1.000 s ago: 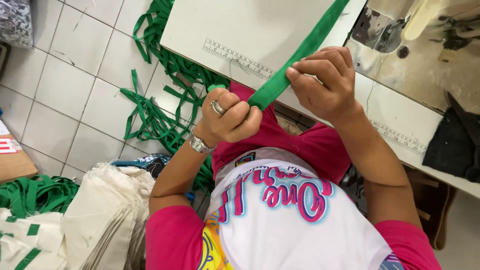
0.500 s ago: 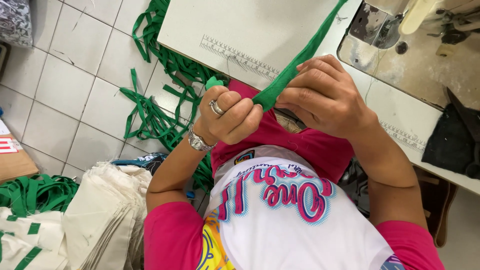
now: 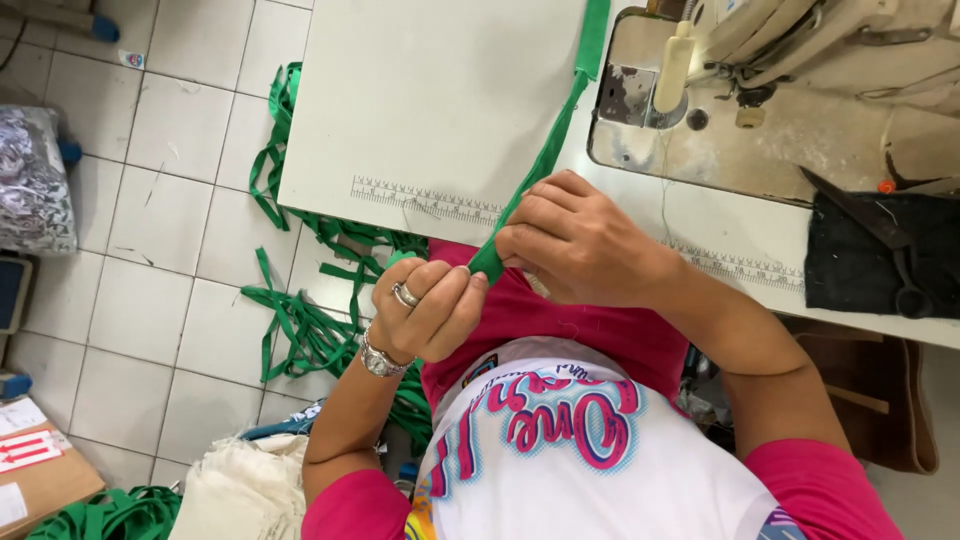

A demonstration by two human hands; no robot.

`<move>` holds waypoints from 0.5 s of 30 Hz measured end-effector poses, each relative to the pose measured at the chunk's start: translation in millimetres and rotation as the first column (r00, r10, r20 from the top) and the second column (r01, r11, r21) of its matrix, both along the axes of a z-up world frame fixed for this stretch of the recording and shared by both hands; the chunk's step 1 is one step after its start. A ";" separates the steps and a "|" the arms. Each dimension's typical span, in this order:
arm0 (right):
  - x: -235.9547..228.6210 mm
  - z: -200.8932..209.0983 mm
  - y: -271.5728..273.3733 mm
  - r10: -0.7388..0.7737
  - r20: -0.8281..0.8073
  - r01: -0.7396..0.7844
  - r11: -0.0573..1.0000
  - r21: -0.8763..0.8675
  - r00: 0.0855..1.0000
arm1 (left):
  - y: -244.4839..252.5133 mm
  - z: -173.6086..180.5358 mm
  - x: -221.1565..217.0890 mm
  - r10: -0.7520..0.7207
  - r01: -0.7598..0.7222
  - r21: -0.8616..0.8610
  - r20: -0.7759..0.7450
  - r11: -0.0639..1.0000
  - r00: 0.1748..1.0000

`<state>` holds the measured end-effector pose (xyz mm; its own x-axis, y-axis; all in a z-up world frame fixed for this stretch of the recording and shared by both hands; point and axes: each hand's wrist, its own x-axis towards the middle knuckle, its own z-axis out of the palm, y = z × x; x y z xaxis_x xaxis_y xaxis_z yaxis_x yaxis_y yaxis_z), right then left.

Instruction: Organizing and straightening green fabric straps on a sewing table to prepare them for further processing.

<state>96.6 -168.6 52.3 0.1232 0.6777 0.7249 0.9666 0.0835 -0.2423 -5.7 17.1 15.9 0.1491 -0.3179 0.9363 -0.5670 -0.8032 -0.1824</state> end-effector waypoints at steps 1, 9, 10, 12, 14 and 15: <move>-0.2 -4.8 0.1 -0.019 0.016 0.019 1.000 0.004 1.000 | -1.1 2.8 0.7 -0.005 0.005 -0.021 -0.010 1.000 1.000; 21.4 -33.2 -20.4 0.194 -0.438 -0.075 0.959 0.274 0.878 | -6.3 12.9 11.8 0.057 -0.061 -0.055 -0.078 0.997 0.995; 26.1 -26.0 -25.7 0.184 -0.420 -0.057 0.953 0.297 0.889 | -6.9 14.7 15.0 0.082 -0.084 -0.043 -0.061 0.996 0.995; 21.5 -10.9 -24.3 0.172 -0.348 -0.075 0.958 0.276 0.922 | -8.7 11.6 15.2 0.092 -0.093 -0.047 -0.021 0.995 0.996; 15.6 1.0 -22.8 0.149 -0.267 -0.080 0.964 0.253 0.952 | -10.8 9.3 16.9 0.090 -0.088 -0.053 0.024 0.995 0.996; 11.6 4.9 -20.9 0.132 -0.243 -0.072 0.968 0.242 0.961 | -11.5 8.3 17.1 0.087 -0.085 -0.056 0.033 0.995 0.996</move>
